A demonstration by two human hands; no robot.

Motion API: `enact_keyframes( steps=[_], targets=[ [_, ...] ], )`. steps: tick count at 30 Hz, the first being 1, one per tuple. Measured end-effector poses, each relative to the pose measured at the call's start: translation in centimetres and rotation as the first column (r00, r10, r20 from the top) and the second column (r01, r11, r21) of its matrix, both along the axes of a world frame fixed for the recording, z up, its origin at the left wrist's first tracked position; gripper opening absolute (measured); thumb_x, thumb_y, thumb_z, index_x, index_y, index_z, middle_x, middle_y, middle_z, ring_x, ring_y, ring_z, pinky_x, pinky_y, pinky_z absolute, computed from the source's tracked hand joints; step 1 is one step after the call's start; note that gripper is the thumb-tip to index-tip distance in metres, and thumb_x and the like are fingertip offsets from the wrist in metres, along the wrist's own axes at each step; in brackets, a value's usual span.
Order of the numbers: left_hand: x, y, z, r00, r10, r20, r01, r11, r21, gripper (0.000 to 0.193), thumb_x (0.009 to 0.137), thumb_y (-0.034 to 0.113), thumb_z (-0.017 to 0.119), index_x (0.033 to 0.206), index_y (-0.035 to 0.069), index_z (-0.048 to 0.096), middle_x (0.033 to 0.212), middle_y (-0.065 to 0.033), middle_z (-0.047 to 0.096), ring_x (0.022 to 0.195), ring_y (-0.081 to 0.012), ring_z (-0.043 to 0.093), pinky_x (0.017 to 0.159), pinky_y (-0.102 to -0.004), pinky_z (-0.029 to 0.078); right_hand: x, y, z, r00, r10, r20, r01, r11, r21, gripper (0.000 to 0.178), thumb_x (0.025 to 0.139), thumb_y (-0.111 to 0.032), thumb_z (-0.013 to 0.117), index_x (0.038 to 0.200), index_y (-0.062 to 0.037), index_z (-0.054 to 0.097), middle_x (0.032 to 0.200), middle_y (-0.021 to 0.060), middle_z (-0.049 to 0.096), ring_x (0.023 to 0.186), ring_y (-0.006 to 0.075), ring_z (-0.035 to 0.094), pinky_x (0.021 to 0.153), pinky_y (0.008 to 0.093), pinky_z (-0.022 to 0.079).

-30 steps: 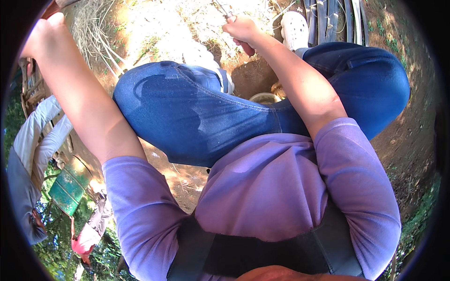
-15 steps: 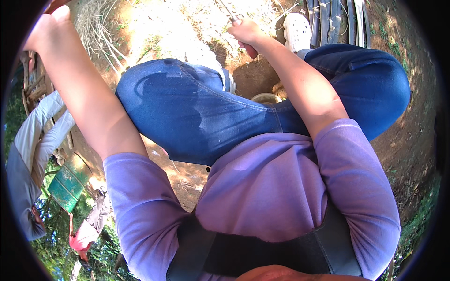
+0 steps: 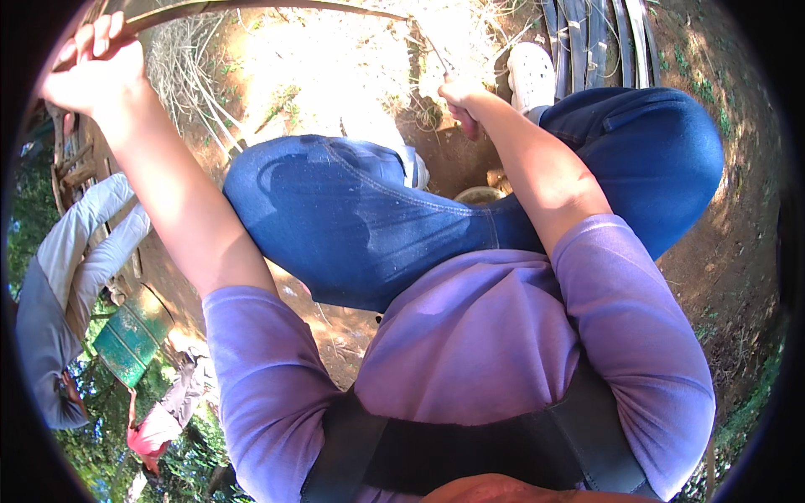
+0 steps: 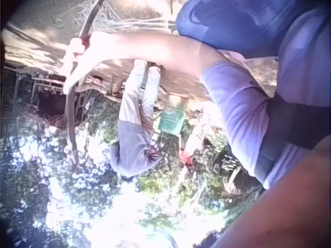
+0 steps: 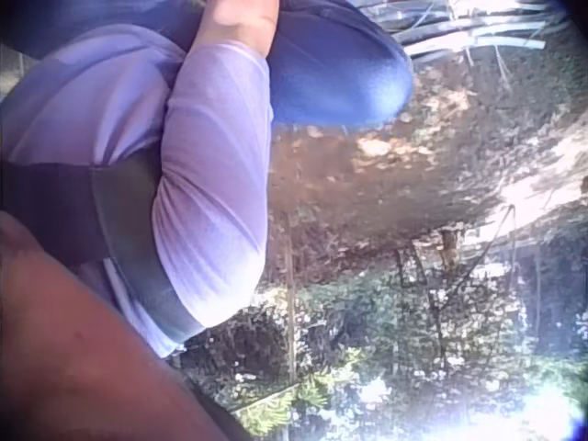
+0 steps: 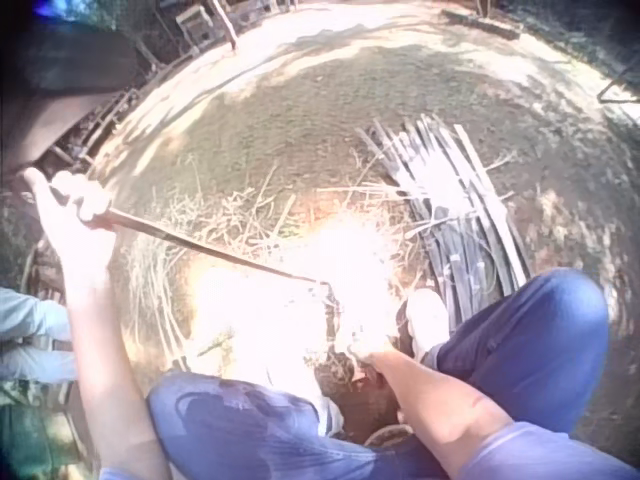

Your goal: The person uses a blade to shave and strip thin layers from a piece of bamboo by hand.

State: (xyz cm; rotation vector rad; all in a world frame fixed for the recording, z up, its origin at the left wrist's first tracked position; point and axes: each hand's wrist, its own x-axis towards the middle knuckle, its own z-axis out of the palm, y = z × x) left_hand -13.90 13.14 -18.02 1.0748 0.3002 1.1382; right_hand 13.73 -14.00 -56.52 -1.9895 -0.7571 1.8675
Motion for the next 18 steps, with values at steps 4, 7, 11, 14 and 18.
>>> enact_keyframes(
  steps=[4,7,11,14,18],
  targets=[
    [-1.2,-1.2,-0.2,0.954,-0.3,-0.013,0.3,0.954,0.014,0.067,0.063,0.082,0.062,0.067,0.014,0.063,0.054,0.0047,0.039,0.056,-0.0127,0.035,0.062,-0.0314,0.025,-0.6,1.5,0.6,0.997,0.054,-0.05,-0.055,0.998,-0.021,0.015,0.091,-0.017,0.055,0.094,-0.0024,0.056,0.06,0.0065,0.053,0.049,0.0177,0.052,0.046,0.0361,0.047],
    [-0.8,-2.4,-0.3,0.922,-0.385,0.044,0.386,0.923,0.0,0.065,0.059,0.078,0.068,0.07,0.015,0.059,0.054,0.0045,0.04,0.056,-0.0129,0.035,0.064,-0.0314,0.025,-3.1,2.4,4.8,0.99,-0.046,-0.134,0.061,0.992,0.107,0.02,0.093,-0.022,0.057,0.091,-0.0018,0.056,0.061,0.0064,0.054,0.051,0.0161,0.053,0.048,0.0353,0.048],
    [-1.3,-2.2,-0.7,0.962,-0.273,-0.003,0.273,0.962,0.025,0.071,0.064,0.084,0.06,0.065,0.014,0.059,0.054,0.0017,0.043,0.059,-0.0166,0.036,0.067,-0.0333,0.028,-6.0,3.6,11.2,0.983,0.097,-0.156,-0.017,0.893,0.45,0.028,0.095,-0.027,0.059,0.083,-0.0017,0.056,0.061,0.0052,0.056,0.053,0.0135,0.055,0.051,0.0329,0.049],
    [-2.1,0.0,0.0,0.978,-0.194,-0.071,0.193,0.981,-0.022,0.093,0.069,0.099,0.029,0.057,0.012,0.06,0.052,-0.0042,0.045,0.065,-0.0225,0.034,0.071,-0.037,0.033,-7.2,3.8,14.8,0.973,0.085,-0.213,0.055,0.814,0.578,0.03,0.095,-0.03,0.058,0.084,-0.0023,0.058,0.062,0.0047,0.057,0.052,0.0136,0.055,0.052,0.0324,0.049],
    [-3.4,1.7,0.0,0.869,0.455,-0.195,-0.431,0.889,0.156,0.088,0.093,0.078,0.014,0.055,0.007,0.048,0.056,-0.0109,0.051,0.063,-0.0338,0.058,0.068,-0.0513,0.055,-6.1,4.6,23.6,0.988,0.146,-0.053,-0.091,0.823,0.561,0.036,0.094,-0.037,0.058,0.085,-0.0029,0.064,0.065,0.0077,0.059,0.048,0.0145,0.054,0.05,0.0327,0.049]
  ],
)
